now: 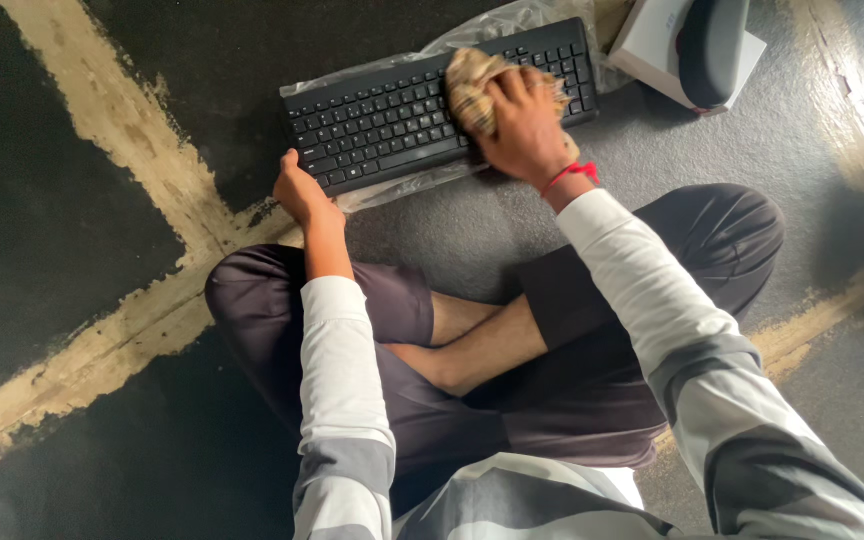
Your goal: The person sits on the floor and wipes a black computer keyboard with a plaid cloth. They clean the bottom, sides, and top of the keyboard, then place it into a clear plastic bag and wipe the exterior of the bag.
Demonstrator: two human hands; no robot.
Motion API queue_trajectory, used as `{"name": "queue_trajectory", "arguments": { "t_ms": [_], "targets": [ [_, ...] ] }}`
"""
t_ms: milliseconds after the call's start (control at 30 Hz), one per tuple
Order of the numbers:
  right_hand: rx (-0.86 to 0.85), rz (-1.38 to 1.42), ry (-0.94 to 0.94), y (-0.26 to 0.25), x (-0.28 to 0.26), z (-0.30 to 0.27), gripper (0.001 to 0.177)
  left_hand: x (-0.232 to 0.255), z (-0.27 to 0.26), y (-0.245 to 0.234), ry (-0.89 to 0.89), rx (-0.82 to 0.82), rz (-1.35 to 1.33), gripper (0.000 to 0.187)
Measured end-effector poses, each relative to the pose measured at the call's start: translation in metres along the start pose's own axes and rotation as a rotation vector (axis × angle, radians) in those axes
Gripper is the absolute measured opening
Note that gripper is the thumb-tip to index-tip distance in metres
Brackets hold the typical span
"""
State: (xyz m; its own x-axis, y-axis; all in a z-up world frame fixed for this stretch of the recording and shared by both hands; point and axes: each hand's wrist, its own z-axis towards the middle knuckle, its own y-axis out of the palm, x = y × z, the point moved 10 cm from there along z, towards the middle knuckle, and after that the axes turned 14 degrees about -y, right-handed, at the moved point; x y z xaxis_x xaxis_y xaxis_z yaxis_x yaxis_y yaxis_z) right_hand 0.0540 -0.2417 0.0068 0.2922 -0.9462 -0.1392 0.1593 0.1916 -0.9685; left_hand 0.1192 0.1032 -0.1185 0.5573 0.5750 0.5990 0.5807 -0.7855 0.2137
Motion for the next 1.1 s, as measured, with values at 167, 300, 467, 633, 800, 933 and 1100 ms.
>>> {"name": "queue_trajectory", "arguments": {
  "t_ms": [167,300,467,633,800,933,1100],
  "targets": [
    [-0.014,0.148,-0.164,-0.009,-0.065,0.012,0.068,0.0,-0.005,0.001,-0.024,0.011,0.025,0.039],
    [-0.008,0.19,-0.211,-0.02,-0.079,0.022,0.057,-0.001,-0.002,0.002,-0.015,-0.014,-0.02,0.038],
    [0.028,-0.013,0.077,-0.039,-0.035,0.01,0.064,-0.003,0.002,0.001,-0.022,-0.01,-0.038,0.037],
    [0.065,0.168,0.221,-0.023,-0.008,-0.018,0.059,-0.013,0.024,-0.007,-0.041,0.047,0.002,0.055],
    [0.101,0.236,0.013,-0.016,-0.052,0.004,0.059,-0.041,0.055,-0.01,-0.108,-0.071,-0.102,0.099],
    [0.111,0.259,-0.207,-0.013,-0.13,0.035,0.057,-0.053,0.065,0.002,-0.149,-0.239,-0.242,0.109],
    [0.156,0.271,-0.27,0.007,-0.201,0.075,0.052,-0.059,0.057,0.01,-0.225,-0.27,-0.533,0.082]
  ]
}}
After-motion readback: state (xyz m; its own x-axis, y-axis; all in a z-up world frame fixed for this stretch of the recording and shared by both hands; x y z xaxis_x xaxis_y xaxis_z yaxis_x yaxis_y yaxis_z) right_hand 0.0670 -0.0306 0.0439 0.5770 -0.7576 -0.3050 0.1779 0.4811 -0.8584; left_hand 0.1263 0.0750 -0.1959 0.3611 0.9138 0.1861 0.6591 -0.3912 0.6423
